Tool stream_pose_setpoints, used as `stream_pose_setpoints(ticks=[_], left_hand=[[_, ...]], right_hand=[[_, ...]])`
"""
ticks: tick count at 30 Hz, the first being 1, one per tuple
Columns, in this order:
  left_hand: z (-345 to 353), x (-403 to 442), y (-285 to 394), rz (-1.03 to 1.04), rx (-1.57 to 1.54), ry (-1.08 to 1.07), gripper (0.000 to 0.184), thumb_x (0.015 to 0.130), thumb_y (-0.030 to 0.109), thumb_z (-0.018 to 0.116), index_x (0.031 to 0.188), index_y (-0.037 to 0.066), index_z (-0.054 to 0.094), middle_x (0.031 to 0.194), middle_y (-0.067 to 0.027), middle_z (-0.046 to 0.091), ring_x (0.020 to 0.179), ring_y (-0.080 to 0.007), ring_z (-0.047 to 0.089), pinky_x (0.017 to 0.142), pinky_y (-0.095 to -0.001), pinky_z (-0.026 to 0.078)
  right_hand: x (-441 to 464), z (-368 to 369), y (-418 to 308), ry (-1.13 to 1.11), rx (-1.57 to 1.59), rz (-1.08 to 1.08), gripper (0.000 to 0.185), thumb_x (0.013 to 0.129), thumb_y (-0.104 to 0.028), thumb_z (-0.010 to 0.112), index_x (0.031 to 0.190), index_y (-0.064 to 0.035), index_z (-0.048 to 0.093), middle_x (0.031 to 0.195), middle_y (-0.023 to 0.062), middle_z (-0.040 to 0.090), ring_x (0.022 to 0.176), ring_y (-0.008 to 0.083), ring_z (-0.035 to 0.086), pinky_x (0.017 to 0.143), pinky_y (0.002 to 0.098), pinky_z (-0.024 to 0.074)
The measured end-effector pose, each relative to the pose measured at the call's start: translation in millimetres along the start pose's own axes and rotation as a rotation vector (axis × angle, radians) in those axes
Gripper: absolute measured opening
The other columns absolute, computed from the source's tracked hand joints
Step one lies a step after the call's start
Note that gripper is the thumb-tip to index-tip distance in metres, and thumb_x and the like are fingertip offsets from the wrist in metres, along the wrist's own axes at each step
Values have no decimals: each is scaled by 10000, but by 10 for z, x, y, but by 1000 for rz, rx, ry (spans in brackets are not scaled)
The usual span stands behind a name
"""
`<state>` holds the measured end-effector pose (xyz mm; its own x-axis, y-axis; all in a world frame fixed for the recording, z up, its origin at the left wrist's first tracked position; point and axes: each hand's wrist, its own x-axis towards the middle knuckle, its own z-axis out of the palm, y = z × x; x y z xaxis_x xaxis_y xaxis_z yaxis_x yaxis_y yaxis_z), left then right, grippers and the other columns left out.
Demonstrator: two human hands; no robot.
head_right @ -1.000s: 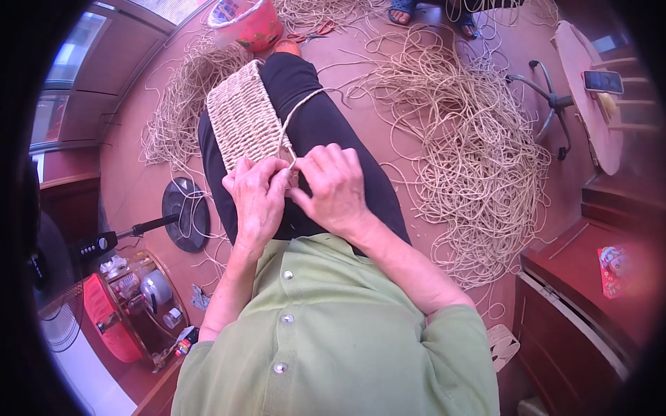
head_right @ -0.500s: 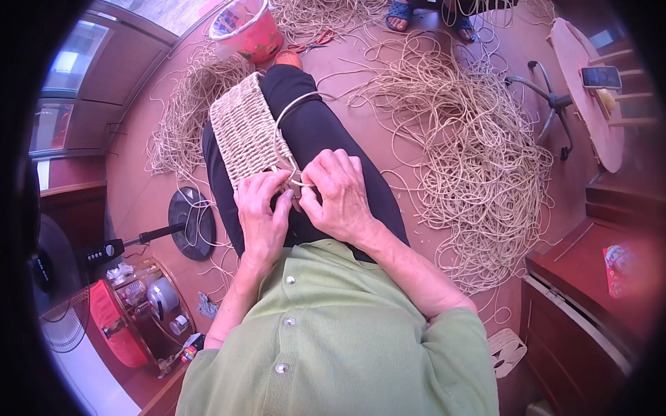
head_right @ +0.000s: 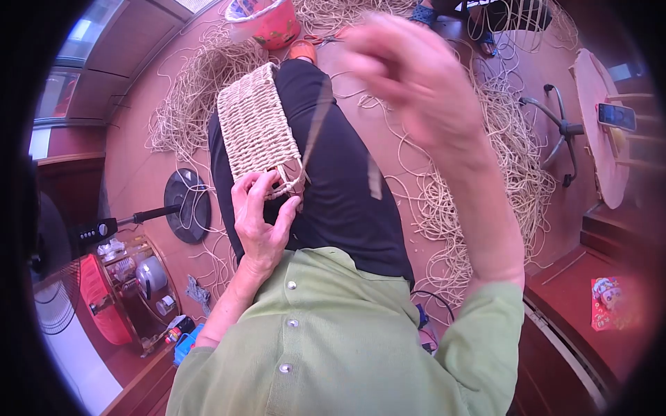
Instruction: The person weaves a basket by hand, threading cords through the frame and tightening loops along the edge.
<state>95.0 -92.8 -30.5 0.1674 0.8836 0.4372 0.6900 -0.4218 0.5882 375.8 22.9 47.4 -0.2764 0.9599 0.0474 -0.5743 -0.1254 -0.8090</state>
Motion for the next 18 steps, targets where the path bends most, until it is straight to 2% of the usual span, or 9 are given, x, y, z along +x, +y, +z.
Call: stream_pose_setpoints(ticks=[2,5,8,9,11,12,14,16,18], left_hand=[[-50,136,124,28,164,-30,359,795,145,851,1124,69,730,922,-61,697,998,-274,584,944,-392,423],[68,357,104,-83,197,-63,201,829,223,836,959,81,779,766,0,666,899,-202,568,918,-362,360],[75,422,22,-198,105,-62,121,839,191,826,871,78,797,701,-3,637,784,-164,552,844,-351,375],[28,433,-11,-244,72,-68,112,836,179,824,879,79,798,697,-7,637,774,-167,556,832,-349,387],[-9,435,-131,-280,62,-76,108,812,159,831,890,90,802,689,-27,638,726,-182,571,739,-352,439],[-27,468,-151,-286,55,-105,118,802,165,837,889,93,802,688,-31,637,716,-185,572,718,-356,446],[-77,545,-159,-296,42,-176,139,782,176,849,887,100,801,686,-39,636,696,-190,575,674,-364,460],[-65,553,-233,-245,66,-202,147,770,196,854,869,106,794,678,-37,628,676,-187,576,624,-372,461],[-75,581,-212,-191,103,-214,143,778,203,847,863,104,790,671,-30,629,671,-186,571,625,-370,466]], right_hand=[[593,513,204,-261,-49,-6,260,1092,-254,544,1074,-20,657,813,85,694,717,166,644,671,337,540],[1273,946,619,-368,-87,58,281,1107,-299,525,1035,-49,629,876,121,728,776,221,694,762,365,591],[1164,745,430,-136,-879,-249,296,1116,-307,489,1033,-71,649,1121,222,704,971,189,694,871,325,573],[1018,520,451,-57,-1292,-739,231,1078,-242,549,1113,-39,653,1069,164,656,864,155,654,778,281,537],[476,194,672,130,-1562,-1034,305,933,-180,715,1206,-50,678,1138,116,601,807,178,636,704,290,529],[62,231,807,211,-1452,-809,422,825,-183,822,1219,-94,699,1260,126,593,857,236,659,724,342,556],[-525,335,1024,205,-1386,-488,516,766,-210,860,1249,-110,707,1291,112,556,833,195,641,711,346,553],[-776,352,1099,177,-1544,-536,591,738,-213,880,1294,-130,698,1328,104,511,808,150,622,690,342,544],[-846,446,1207,82,-1586,-476,618,729,-219,878,1319,-186,694,1107,34,572,740,145,577,649,337,491]])
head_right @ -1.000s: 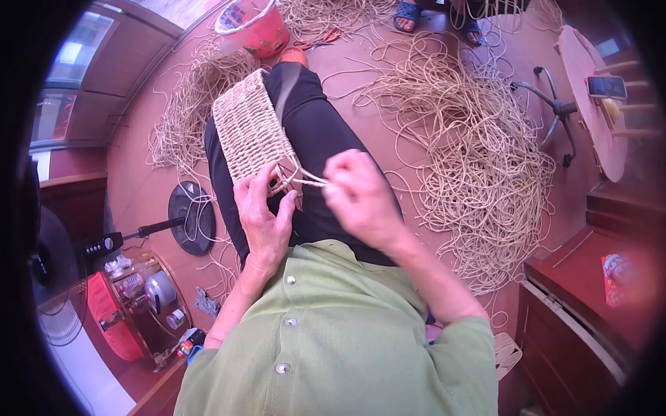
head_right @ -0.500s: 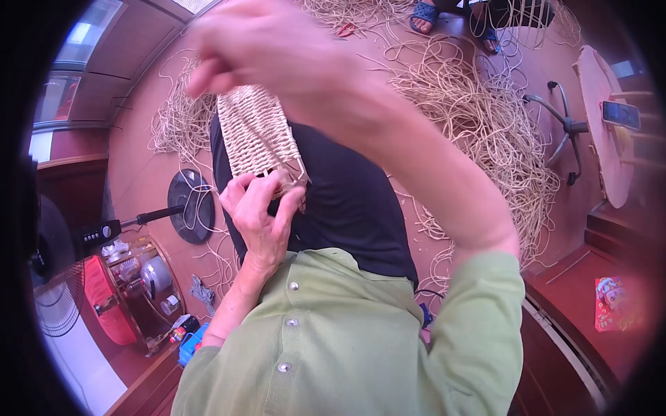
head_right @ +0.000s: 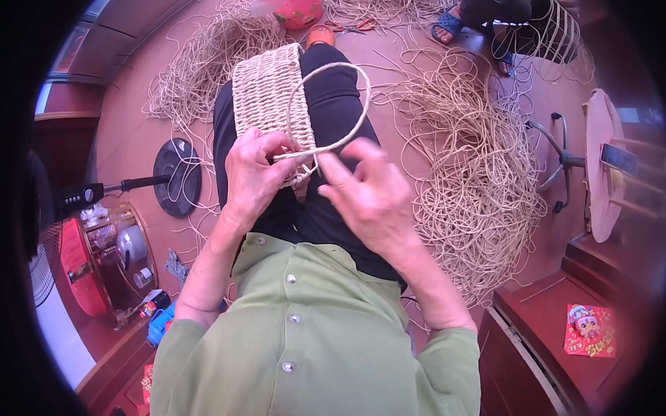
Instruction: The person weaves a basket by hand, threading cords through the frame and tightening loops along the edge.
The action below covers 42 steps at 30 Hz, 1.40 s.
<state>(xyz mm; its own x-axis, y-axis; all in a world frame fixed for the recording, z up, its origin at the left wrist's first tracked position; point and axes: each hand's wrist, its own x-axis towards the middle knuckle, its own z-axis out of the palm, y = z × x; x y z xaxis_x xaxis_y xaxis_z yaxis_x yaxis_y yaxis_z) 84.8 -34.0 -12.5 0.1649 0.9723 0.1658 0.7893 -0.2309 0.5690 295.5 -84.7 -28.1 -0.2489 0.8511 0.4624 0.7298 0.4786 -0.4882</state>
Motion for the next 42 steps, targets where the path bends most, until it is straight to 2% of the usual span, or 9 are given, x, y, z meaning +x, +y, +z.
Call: stream_pose_setpoints(ticks=[6,14,17,19,26,30,35,38,42], left_hand=[[27,-36,-51,-21,-19,12,220,824,193,819,1036,140,795,720,-63,695,675,-219,672,617,-367,503],[-18,-271,146,-123,119,-182,547,920,61,683,1444,184,591,878,-157,754,807,-363,740,715,-454,569],[-10,-232,28,-203,-230,-111,614,867,-35,698,1447,140,594,835,-85,759,670,-160,676,655,-319,545],[-6,-262,16,-233,-357,-47,638,826,-78,723,1424,111,606,794,-26,745,641,-23,554,602,-229,484],[141,-556,112,-172,-436,294,522,847,-66,725,1335,96,636,822,-35,744,567,-34,557,543,-233,489],[110,-548,179,-391,-916,183,570,859,-45,765,1378,81,568,929,-33,751,585,11,501,532,-206,451],[17,-454,103,-339,-743,332,518,918,-14,711,1386,20,495,841,-28,697,589,2,543,501,-219,445],[-118,-374,173,-240,-321,60,567,919,8,729,1434,48,495,856,-43,709,640,-46,622,571,-235,500],[68,-366,145,1,-17,133,677,864,22,750,1486,117,501,821,-83,696,630,-221,684,586,-365,541]], right_hand=[[-30,167,-5,-284,-106,-142,529,905,-296,749,1390,-147,599,788,56,606,672,245,630,591,412,463],[307,97,-24,-730,654,282,435,952,-179,685,1308,14,523,750,201,721,732,383,725,676,465,551],[328,35,-50,-805,744,411,415,960,-151,662,1323,-2,526,734,204,709,740,414,707,688,499,538],[267,56,-80,-725,622,320,424,961,-158,666,1332,-10,523,732,198,709,739,407,710,688,495,541],[101,187,-203,-553,540,352,433,970,-163,681,1361,-56,529,651,135,674,624,336,702,613,445,532],[139,210,-141,-562,713,434,424,978,-177,678,1369,-54,568,603,89,639,546,231,668,578,384,512],[121,209,-68,-595,839,463,401,990,-117,610,1369,7,566,621,42,592,575,102,571,579,294,474],[118,255,-30,-604,977,545,385,1004,-133,602,1359,12,569,623,10,563,582,77,535,566,274,445],[152,270,34,-650,1028,515,381,1006,-129,608,1355,19,570,629,-5,542,583,66,509,558,272,429]])
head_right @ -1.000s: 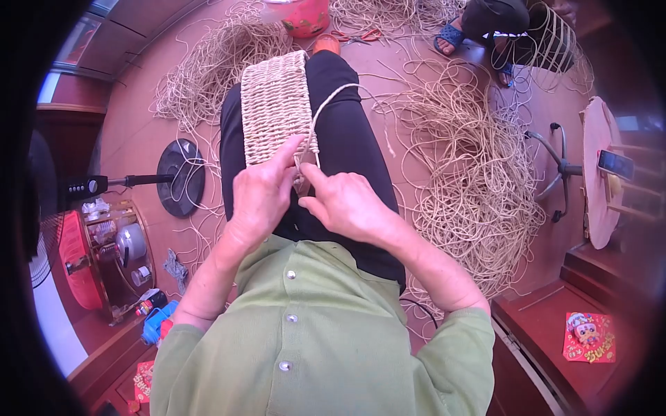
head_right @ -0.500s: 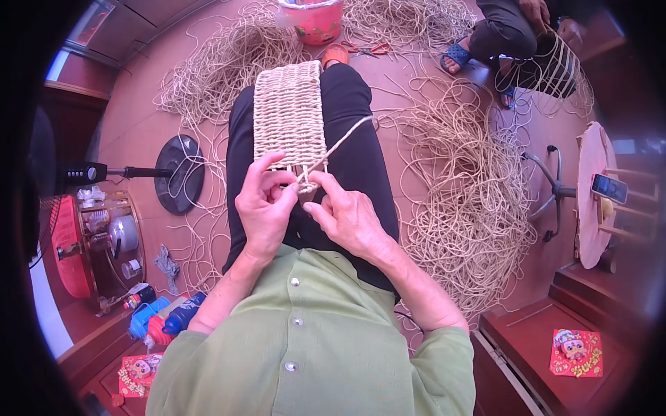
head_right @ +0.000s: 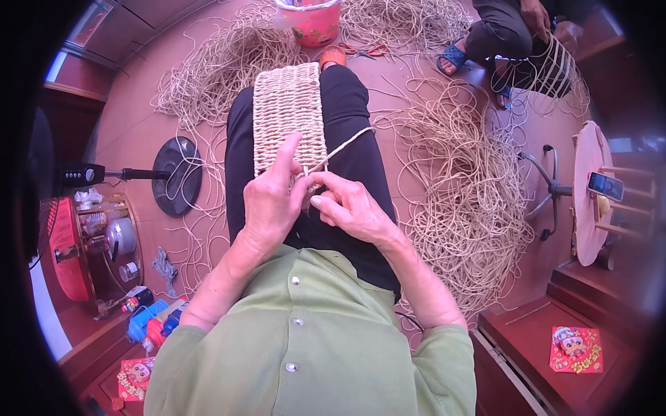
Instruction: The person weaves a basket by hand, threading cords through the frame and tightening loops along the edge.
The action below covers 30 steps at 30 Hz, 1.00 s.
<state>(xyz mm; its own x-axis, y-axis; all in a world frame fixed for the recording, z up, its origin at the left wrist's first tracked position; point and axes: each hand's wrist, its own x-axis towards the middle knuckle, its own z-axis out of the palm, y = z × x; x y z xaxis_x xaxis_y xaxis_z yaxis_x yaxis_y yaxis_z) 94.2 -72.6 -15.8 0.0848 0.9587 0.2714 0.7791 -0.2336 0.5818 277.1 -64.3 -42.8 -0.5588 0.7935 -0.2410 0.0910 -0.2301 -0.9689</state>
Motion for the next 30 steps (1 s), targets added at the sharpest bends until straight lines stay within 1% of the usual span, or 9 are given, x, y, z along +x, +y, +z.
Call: stream_pose_setpoints(ticks=[4,5,9,13,18,22,25,28,30], left_hand=[[-35,62,-64,-82,-129,-142,727,857,-18,715,1524,150,478,831,-69,695,644,-204,683,606,-346,555],[-36,64,-129,-153,-287,-142,688,881,-31,705,1513,114,476,840,-39,702,624,-115,638,559,-273,510],[-272,-34,-111,-706,-1130,-151,505,955,8,666,1420,30,470,932,-6,688,634,-40,560,509,-180,389],[-306,-194,-189,-727,-1592,-339,434,989,98,661,1377,44,474,1071,-54,681,553,-43,438,472,-178,306],[-902,-690,-402,-709,-1836,-524,327,1083,263,582,1356,96,517,767,27,481,509,-46,352,449,-197,296],[-1403,-1020,-921,-940,-1329,-25,362,1104,309,534,1383,79,532,697,54,394,518,-24,321,402,-181,232],[-1974,-908,-1077,-582,-955,387,407,1088,271,544,1401,12,516,742,-9,486,589,-66,425,457,-216,321],[-2515,-374,-474,79,-1092,436,347,1084,230,490,1329,-6,557,885,-89,567,741,-173,500,720,-306,479],[-2203,-186,-429,-67,-1208,533,399,1074,228,478,1395,-9,487,1002,-129,623,862,-226,589,873,-356,504]], right_hand=[[-24,69,35,59,-73,-31,373,1002,-120,612,1349,13,578,614,15,569,573,79,542,570,285,453],[-38,83,1,77,-104,-36,371,1002,-117,612,1349,10,581,610,22,577,571,82,552,574,287,461],[-71,152,-7,206,-263,-99,328,1007,-119,626,1321,-25,605,607,65,641,553,151,652,575,317,508],[-100,218,-22,294,-402,-139,305,996,-157,673,1275,-46,621,653,85,684,577,223,700,562,350,529],[-119,297,2,555,-719,-420,301,887,-183,794,1146,-80,681,865,77,716,688,236,688,592,359,521],[27,289,42,619,-847,-688,263,759,-183,860,973,-122,720,911,12,662,815,238,628,683,370,502],[162,378,-52,541,-883,-787,228,769,-163,847,946,-131,707,886,-3,653,846,226,625,722,364,482],[303,380,-87,562,-934,-710,196,779,-142,831,922,-134,696,890,-13,660,841,217,625,704,365,466],[341,448,-133,536,-1003,-669,170,788,-134,813,889,-133,677,844,-9,624,810,220,606,687,371,451]])
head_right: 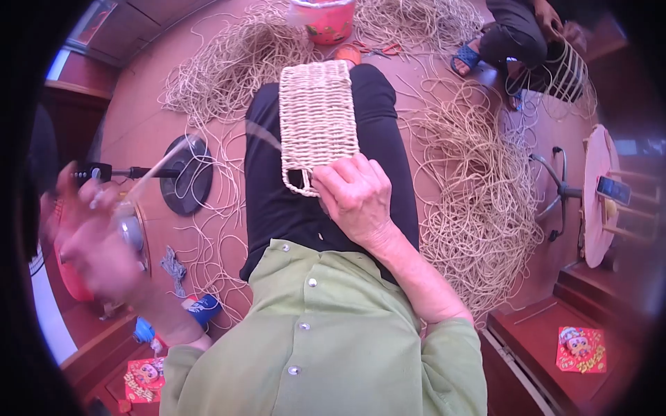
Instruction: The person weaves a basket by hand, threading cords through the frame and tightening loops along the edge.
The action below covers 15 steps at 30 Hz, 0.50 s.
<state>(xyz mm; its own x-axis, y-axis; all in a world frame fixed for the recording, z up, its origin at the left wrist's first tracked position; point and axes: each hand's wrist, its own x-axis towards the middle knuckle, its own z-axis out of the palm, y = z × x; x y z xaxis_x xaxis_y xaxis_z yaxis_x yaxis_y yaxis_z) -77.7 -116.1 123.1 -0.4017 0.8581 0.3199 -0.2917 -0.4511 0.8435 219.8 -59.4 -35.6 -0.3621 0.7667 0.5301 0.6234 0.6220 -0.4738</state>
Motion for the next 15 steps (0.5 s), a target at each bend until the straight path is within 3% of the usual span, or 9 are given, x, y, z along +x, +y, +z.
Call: stream_pose_setpoints(ticks=[1,4,5,7,10,15], left_hand=[[-4,-2,-173,-43,85,27,448,1069,234,475,1443,-10,438,1056,-149,648,921,-250,630,938,-376,513],[-95,-458,-1075,-584,291,-259,643,1050,254,584,1548,-22,286,1156,-217,701,953,-229,707,890,-377,588],[-69,-684,-1325,-814,222,-219,624,1052,186,597,1563,12,283,1191,-249,694,1003,-255,721,854,-382,612],[180,-928,-1588,-992,29,-197,762,1052,189,617,1627,38,141,1313,-242,639,1121,-276,696,941,-409,593],[462,-926,-1863,-920,-290,-42,737,1050,154,613,1621,44,161,1362,-225,614,1199,-296,665,1001,-449,567],[388,-974,-1840,-937,-381,126,599,1060,69,558,1566,16,241,1356,-218,613,1220,-307,660,1031,-488,572]], right_hand=[[32,-3,-13,-16,-36,5,159,793,-130,804,873,-133,667,821,-7,605,795,221,597,679,374,444],[39,-18,-43,-92,-72,21,145,812,-143,783,845,-117,644,828,19,562,829,233,575,713,392,431],[47,-43,-57,-122,-64,26,146,813,-146,783,845,-113,645,846,25,565,852,235,575,728,396,431],[11,-84,-70,-194,-58,37,145,814,-154,786,859,-107,656,870,35,565,885,238,573,749,402,429],[35,-105,-99,-244,-55,38,149,817,-161,792,907,-102,689,886,41,564,909,242,571,764,406,428],[-30,-115,-60,-209,22,48,207,836,-154,791,1025,-102,722,919,35,617,928,242,595,795,404,451]])
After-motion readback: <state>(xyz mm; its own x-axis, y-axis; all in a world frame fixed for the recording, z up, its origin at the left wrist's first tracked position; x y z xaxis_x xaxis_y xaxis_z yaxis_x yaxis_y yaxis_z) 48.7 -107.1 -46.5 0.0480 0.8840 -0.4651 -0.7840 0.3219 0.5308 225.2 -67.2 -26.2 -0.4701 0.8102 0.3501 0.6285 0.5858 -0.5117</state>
